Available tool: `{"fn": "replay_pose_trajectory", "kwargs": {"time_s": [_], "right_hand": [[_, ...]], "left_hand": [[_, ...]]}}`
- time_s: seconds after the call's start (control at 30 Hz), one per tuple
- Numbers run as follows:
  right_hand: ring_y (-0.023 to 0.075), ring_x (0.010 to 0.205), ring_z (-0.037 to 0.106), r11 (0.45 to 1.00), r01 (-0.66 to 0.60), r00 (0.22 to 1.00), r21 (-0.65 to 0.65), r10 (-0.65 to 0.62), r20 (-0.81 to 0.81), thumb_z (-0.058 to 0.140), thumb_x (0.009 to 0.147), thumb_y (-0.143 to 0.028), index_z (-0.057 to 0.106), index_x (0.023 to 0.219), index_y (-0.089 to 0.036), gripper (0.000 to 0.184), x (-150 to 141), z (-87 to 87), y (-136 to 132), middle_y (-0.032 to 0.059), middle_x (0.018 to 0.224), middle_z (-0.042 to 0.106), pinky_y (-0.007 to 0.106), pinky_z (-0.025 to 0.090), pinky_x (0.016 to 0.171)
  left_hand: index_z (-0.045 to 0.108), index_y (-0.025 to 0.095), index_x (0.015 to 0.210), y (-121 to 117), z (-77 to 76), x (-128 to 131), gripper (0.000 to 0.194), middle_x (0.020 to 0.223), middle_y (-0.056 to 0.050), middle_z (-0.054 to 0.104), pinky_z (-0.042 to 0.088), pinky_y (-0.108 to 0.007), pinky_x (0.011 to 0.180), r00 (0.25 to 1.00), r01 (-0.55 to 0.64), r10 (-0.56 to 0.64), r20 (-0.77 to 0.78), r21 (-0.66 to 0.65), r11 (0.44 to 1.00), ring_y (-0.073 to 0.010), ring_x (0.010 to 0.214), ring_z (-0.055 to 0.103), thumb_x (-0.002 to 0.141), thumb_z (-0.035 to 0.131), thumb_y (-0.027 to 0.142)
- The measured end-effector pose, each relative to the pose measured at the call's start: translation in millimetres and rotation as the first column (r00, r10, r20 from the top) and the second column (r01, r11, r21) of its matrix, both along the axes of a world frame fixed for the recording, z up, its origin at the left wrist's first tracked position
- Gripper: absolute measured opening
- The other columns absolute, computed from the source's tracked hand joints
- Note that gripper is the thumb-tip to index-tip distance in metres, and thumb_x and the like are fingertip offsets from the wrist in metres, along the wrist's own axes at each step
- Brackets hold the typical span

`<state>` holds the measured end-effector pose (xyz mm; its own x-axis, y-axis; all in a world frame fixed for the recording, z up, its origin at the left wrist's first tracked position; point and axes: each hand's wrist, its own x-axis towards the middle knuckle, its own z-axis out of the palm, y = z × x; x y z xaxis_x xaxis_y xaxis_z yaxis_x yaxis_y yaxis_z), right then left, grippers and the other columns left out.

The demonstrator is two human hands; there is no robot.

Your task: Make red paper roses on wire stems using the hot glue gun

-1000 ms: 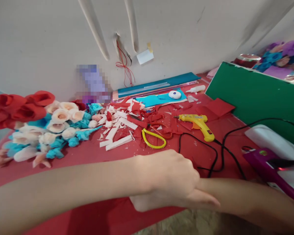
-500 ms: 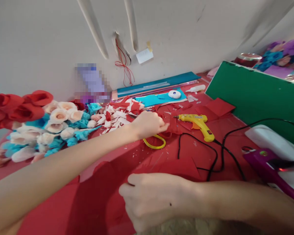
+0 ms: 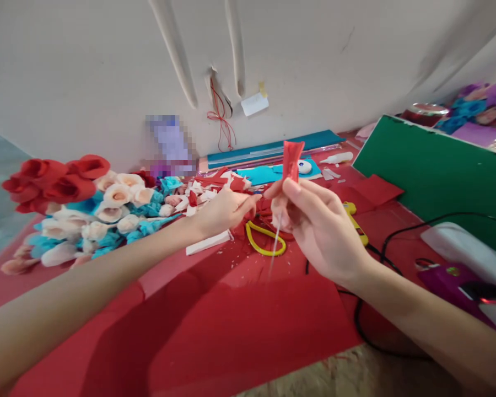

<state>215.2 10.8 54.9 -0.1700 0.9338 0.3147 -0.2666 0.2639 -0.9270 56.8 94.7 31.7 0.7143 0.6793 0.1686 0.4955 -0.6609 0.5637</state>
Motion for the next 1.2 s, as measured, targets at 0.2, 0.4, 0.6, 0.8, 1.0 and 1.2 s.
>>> {"fn": "replay_pose_trajectory", "kwargs": {"time_s": [0.2,0.4,0.6,0.8,1.0,1.2], "right_hand": [[0.0081,0.049,0.035,0.967,-0.199,0.963,-0.161,0.162,-0.214,0.038,0.086,-0.032,0.047,0.071,-0.019,0.022,-1.4,0.9,8.8,-0.0035,0.054,0.033,0.021,0.037,0.05],[0.0144,0.08,0.054,0.973,-0.229,0.97,0.035,0.232,-0.08,0.024,0.086,-0.03,0.034,0.067,-0.02,0.024,-5.7,-2.4,6.6,0.0057,0.083,0.053,0.032,0.047,0.07],[0.0161,0.12,0.037,0.976,-0.157,0.987,0.151,0.161,-0.017,0.018,0.087,-0.029,0.03,0.068,-0.021,0.024,-6.4,-4.7,8.0,0.0026,0.126,0.044,0.04,0.037,0.094],[0.018,0.117,0.041,0.998,0.002,1.0,0.065,-0.003,0.013,0.022,0.084,-0.03,0.03,0.066,-0.021,0.022,-7.5,-3.1,4.8,0.004,0.114,0.052,0.042,0.041,0.089],[0.018,0.11,0.047,0.995,-0.1,0.989,0.025,0.102,-0.105,0.03,0.083,-0.032,0.04,0.068,-0.022,0.021,-11.2,-5.1,6.6,0.0013,0.108,0.055,0.037,0.045,0.082],[0.0163,0.096,0.054,0.995,-0.048,0.998,-0.086,0.05,0.028,0.04,0.085,-0.029,0.051,0.072,-0.019,0.02,-9.4,-6.5,7.3,0.0029,0.094,0.059,0.03,0.044,0.08]], "left_hand": [[0.059,0.016,0.065,-11.7,-5.6,2.0,0.012,0.072,-0.004,0.062,0.044,-0.029,0.072,0.972,0.066,-0.014,0.233,-0.217,0.974,-0.0175,0.076,0.058,0.066,0.049,0.012],[0.05,0.017,0.089,-33.5,0.6,23.7,0.045,0.082,-0.007,0.062,0.048,-0.032,0.063,0.819,0.058,0.216,0.532,-0.451,0.891,-0.0189,0.077,0.06,0.088,0.008,0.031],[0.048,0.02,0.088,-69.5,13.3,46.5,0.045,0.1,-0.004,0.059,0.05,-0.03,0.073,0.506,0.354,0.512,0.694,-0.708,0.611,-0.0223,0.105,0.053,0.088,0.013,0.048],[0.046,0.024,0.109,-98.1,-0.1,70.8,0.022,0.117,-0.003,0.055,0.041,-0.027,0.093,0.404,0.463,0.623,0.67,-0.737,0.492,-0.0168,0.123,0.039,0.088,0.042,0.028],[0.053,0.017,0.087,-77.7,5.7,64.9,0.018,0.1,-0.006,0.063,0.049,-0.029,0.078,0.405,0.313,0.63,0.663,-0.748,0.585,-0.0191,0.102,0.057,0.088,0.038,0.027],[0.049,0.021,0.103,-36.8,11.7,23.1,0.029,0.118,-0.002,0.055,0.045,-0.027,0.087,0.388,0.191,0.516,0.763,-0.615,0.765,-0.015,0.111,0.051,0.08,0.042,0.006]]}}
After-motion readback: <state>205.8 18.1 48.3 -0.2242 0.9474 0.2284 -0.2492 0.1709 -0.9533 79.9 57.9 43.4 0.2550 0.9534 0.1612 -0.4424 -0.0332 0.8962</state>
